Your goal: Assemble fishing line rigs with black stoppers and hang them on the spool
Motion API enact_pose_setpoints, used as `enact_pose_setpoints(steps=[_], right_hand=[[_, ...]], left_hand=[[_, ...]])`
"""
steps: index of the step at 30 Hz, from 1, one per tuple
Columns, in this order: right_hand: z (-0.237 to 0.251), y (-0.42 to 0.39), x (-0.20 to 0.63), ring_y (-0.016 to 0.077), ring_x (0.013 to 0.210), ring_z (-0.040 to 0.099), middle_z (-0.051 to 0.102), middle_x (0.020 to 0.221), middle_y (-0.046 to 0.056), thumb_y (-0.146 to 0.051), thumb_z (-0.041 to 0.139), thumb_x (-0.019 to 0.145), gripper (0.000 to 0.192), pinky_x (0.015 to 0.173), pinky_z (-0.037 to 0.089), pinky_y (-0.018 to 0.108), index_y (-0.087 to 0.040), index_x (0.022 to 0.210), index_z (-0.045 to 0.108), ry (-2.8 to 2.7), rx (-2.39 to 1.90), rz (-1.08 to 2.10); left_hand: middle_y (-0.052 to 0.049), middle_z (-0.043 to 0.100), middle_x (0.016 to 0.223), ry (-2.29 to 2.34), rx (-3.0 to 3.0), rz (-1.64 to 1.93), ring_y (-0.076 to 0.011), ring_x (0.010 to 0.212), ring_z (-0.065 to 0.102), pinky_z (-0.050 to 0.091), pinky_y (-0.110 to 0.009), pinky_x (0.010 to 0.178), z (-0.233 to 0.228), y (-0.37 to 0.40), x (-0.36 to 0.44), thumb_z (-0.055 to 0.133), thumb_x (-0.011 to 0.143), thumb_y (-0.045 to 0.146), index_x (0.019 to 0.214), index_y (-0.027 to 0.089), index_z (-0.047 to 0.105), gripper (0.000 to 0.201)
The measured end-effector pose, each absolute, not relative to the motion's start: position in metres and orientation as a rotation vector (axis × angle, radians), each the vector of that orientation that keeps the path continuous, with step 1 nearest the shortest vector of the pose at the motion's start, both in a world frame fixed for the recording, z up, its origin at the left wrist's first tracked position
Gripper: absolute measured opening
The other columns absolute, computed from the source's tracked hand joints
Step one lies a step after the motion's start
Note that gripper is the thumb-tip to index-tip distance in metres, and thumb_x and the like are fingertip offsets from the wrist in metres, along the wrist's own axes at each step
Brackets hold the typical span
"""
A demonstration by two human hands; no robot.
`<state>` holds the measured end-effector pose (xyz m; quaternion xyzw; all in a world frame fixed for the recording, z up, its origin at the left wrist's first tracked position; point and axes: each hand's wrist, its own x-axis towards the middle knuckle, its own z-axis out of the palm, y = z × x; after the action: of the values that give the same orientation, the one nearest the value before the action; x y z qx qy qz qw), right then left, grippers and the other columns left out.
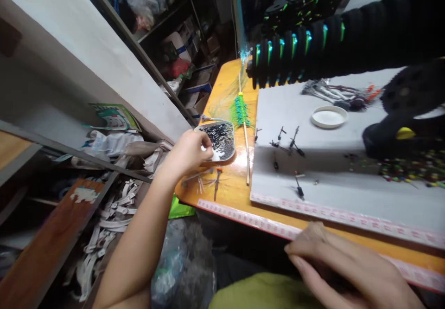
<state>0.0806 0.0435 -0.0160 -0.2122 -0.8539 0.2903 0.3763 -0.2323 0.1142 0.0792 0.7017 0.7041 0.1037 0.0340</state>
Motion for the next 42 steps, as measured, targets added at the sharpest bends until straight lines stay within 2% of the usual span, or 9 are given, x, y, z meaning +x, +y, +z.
enact_pose_setpoints(steps=[2,3,6,8,11,16,22,32,42], right_hand=[[-0.008,0.043,0.082,0.0120,0.074,0.068,0.068,0.084,0.001,-0.011,0.057,0.094,0.016,0.066,0.054,0.020,-0.024,0.103,0.059,-2.145,-0.627,0.888],[-0.005,0.043,0.083,0.0112,0.072,0.067,0.067,0.083,0.000,-0.011,0.056,0.095,0.015,0.064,0.053,0.020,-0.025,0.101,0.059,-2.121,-0.657,0.945],[0.004,0.042,0.084,0.0105,0.070,0.064,0.064,0.081,-0.002,-0.015,0.057,0.096,0.011,0.063,0.051,0.020,-0.026,0.097,0.060,-2.055,-0.735,1.066],[0.007,0.041,0.085,0.0104,0.069,0.062,0.063,0.079,-0.003,-0.018,0.058,0.097,0.009,0.061,0.049,0.020,-0.026,0.093,0.061,-2.021,-0.779,1.148],[0.011,0.037,0.085,0.0111,0.064,0.058,0.060,0.074,-0.002,-0.021,0.055,0.097,0.014,0.057,0.045,0.022,-0.024,0.085,0.059,-1.970,-0.803,1.293],[0.019,0.034,0.084,0.0134,0.067,0.060,0.061,0.073,-0.001,-0.021,0.052,0.096,0.022,0.061,0.047,0.025,-0.022,0.074,0.053,-1.808,-0.777,1.579],[0.027,0.031,0.081,0.0138,0.063,0.058,0.060,0.067,-0.002,-0.015,0.054,0.086,0.019,0.059,0.045,0.026,-0.023,0.069,0.049,-1.735,-0.808,1.716],[0.025,0.027,0.085,0.0149,0.065,0.059,0.063,0.068,-0.001,-0.016,0.053,0.087,0.019,0.062,0.047,0.028,-0.023,0.070,0.050,-1.712,-0.809,1.750],[0.024,0.026,0.086,0.0159,0.065,0.058,0.061,0.066,0.000,-0.020,0.055,0.087,0.019,0.062,0.046,0.029,-0.023,0.069,0.048,-1.698,-0.838,1.767]], left_hand=[[-0.004,0.068,0.079,2.247,2.171,0.546,-0.0203,0.079,0.062,0.048,-0.034,0.077,0.084,0.095,-0.215,0.061,0.076,0.008,0.077,0.018,0.065,0.010],[-0.002,0.065,0.076,2.237,2.189,0.820,-0.0189,0.077,0.061,0.048,-0.033,0.075,0.084,0.082,-0.203,0.063,0.076,0.008,0.076,0.018,0.062,0.011],[0.000,0.065,0.084,1.715,1.955,1.442,-0.0146,0.080,0.063,0.052,-0.027,0.073,0.072,0.038,-0.156,0.065,0.078,0.001,0.079,0.020,0.058,0.020],[0.001,0.066,0.084,1.400,1.593,1.573,-0.0116,0.078,0.067,0.055,-0.022,0.070,0.053,0.014,-0.124,0.066,0.081,-0.001,0.085,0.020,0.060,0.022],[0.002,0.071,0.084,1.036,0.939,1.581,-0.0086,0.068,0.070,0.054,-0.013,0.053,0.021,-0.006,-0.087,0.073,0.085,0.008,0.093,0.021,0.062,0.019],[0.003,0.075,0.079,0.732,0.403,1.576,-0.0068,0.065,0.071,0.053,-0.007,0.048,0.002,-0.013,-0.063,0.081,0.082,0.014,0.094,0.020,0.062,0.023],[0.002,0.078,0.079,0.626,0.346,1.520,-0.0073,0.064,0.073,0.055,-0.006,0.046,0.010,-0.016,-0.062,0.080,0.083,0.013,0.096,0.019,0.063,0.022],[0.001,0.078,0.084,0.558,0.359,1.508,-0.0065,0.068,0.074,0.058,-0.007,0.050,0.007,-0.019,-0.062,0.075,0.087,0.009,0.100,0.018,0.063,0.020],[0.001,0.077,0.080,0.618,0.356,1.494,-0.0081,0.063,0.072,0.055,-0.007,0.046,0.007,-0.020,-0.061,0.080,0.083,0.014,0.099,0.019,0.061,0.025]])
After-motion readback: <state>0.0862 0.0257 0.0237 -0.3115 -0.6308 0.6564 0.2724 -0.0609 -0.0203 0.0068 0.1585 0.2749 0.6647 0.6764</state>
